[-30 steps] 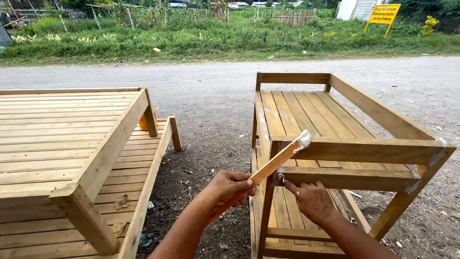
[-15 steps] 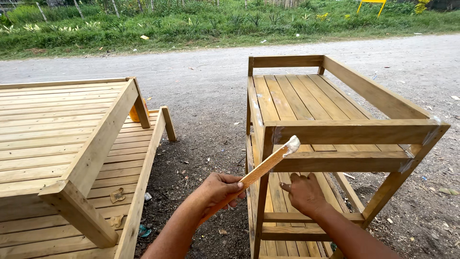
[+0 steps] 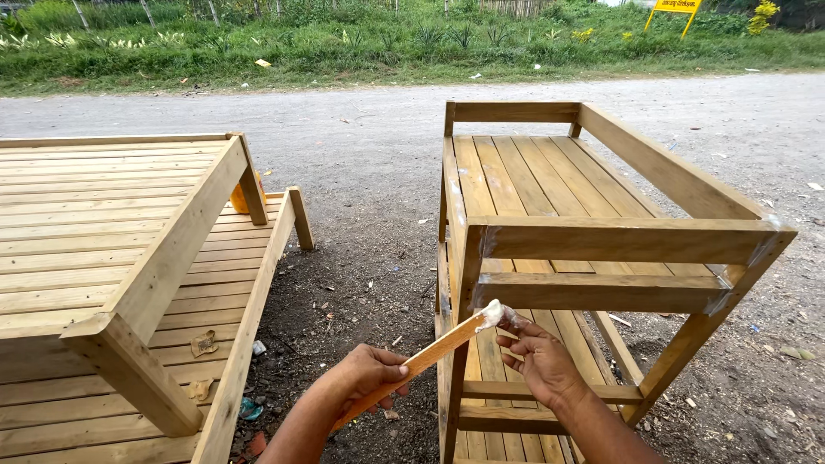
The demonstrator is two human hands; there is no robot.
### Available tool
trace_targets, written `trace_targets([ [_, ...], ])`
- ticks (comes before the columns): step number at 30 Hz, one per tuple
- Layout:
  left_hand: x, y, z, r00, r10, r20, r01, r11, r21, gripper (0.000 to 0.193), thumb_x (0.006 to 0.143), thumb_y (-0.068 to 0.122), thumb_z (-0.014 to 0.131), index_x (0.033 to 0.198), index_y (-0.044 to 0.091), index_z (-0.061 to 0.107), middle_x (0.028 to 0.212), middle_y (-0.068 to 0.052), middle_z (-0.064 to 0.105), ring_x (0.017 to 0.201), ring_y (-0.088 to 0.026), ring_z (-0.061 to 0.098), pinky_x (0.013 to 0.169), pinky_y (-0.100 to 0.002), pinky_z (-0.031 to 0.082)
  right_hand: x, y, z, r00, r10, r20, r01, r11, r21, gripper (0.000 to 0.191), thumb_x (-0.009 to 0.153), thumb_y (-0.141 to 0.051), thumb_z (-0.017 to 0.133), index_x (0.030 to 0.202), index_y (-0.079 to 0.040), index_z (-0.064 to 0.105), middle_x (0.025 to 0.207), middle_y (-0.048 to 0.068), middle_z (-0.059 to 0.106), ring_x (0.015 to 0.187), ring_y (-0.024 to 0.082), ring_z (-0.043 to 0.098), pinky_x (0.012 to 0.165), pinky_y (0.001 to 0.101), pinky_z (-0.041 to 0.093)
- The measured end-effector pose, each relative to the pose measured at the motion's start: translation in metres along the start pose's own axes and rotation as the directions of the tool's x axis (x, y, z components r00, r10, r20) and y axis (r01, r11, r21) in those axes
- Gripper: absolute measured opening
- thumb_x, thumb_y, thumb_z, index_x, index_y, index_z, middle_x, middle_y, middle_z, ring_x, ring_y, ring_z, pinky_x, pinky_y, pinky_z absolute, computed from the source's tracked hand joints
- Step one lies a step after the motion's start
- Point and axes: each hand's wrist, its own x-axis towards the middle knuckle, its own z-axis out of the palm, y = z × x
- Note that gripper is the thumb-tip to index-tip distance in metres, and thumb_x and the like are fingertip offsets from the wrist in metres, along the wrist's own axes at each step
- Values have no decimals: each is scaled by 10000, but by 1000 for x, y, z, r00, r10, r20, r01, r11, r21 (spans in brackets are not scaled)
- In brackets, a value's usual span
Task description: The person applies white wood filler to the joints and seams of a wooden bunk-bed frame using a flat wooden applicator stick, working joint by joint around the frame and smoothing the filler with their fingers. They move around the furniture piece to reach joints on different sides and lower rails.
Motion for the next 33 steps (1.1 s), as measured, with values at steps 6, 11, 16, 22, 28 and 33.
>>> trace_targets([
  [6, 5, -9, 21, 999, -25, 25, 25, 1000, -19, 374, 968, 244, 697, 1323, 135, 747, 866, -99, 804, 562, -151, 683, 474, -303, 574, 3, 2, -26, 1000, -17, 5, 18, 993, -120, 529, 788, 100, 533, 1266, -16, 726, 1170, 50, 726, 1037, 172, 622, 851, 343, 491],
  [11, 2, -5, 42, 995, -94, -16, 93, 994, -54, 374, 968, 237, 704, 1323, 127, 743, 876, -110, 809, 559, -161, 694, 487, -308, 591, 8, 7, -51, 991, -107, 76, 126, 938, -322, 558, 791, 79, 560, 1311, -42, 722, 1142, 46, 725, 976, 148, 599, 873, 309, 512],
  [16, -12, -3, 61, 995, -81, -61, 76, 994, -82, 368, 975, 243, 677, 1317, 126, 744, 851, -116, 796, 544, -159, 687, 458, -309, 554, 12, 10, -61, 976, -152, 154, 207, 864, -460, 569, 795, 54, 595, 1338, -71, 708, 1102, 12, 690, 963, 142, 582, 892, 314, 525],
  [22, -11, -10, 77, 991, -98, -94, 92, 993, -69, 357, 991, 231, 656, 1326, 129, 726, 828, -105, 802, 548, -156, 686, 460, -304, 557, 7, 15, -66, 968, -180, 176, 248, 798, -550, 678, 789, 76, 599, 1421, -166, 642, 1156, 6, 640, 987, 131, 600, 877, 286, 554],
  [28, -4, -22, 80, 992, -122, -24, 119, 988, -101, 364, 1012, 213, 634, 1343, 79, 706, 843, -129, 784, 566, -160, 711, 468, -301, 571, 7, 34, -76, 956, -223, 190, 292, 677, -676, 692, 772, 76, 633, 1410, -193, 631, 1284, 2, 630, 1022, 140, 628, 846, 300, 553],
  [33, 3, -28, 74, 996, -77, 50, 79, 996, -45, 360, 1029, 175, 567, 1354, 52, 659, 872, -70, 802, 583, -150, 730, 479, -293, 580, 10, 58, -79, 905, -330, 270, 412, 517, -750, 728, 767, 30, 664, 1453, -201, 589, 1327, 27, 628, 1069, 157, 670, 976, 281, 516],
])
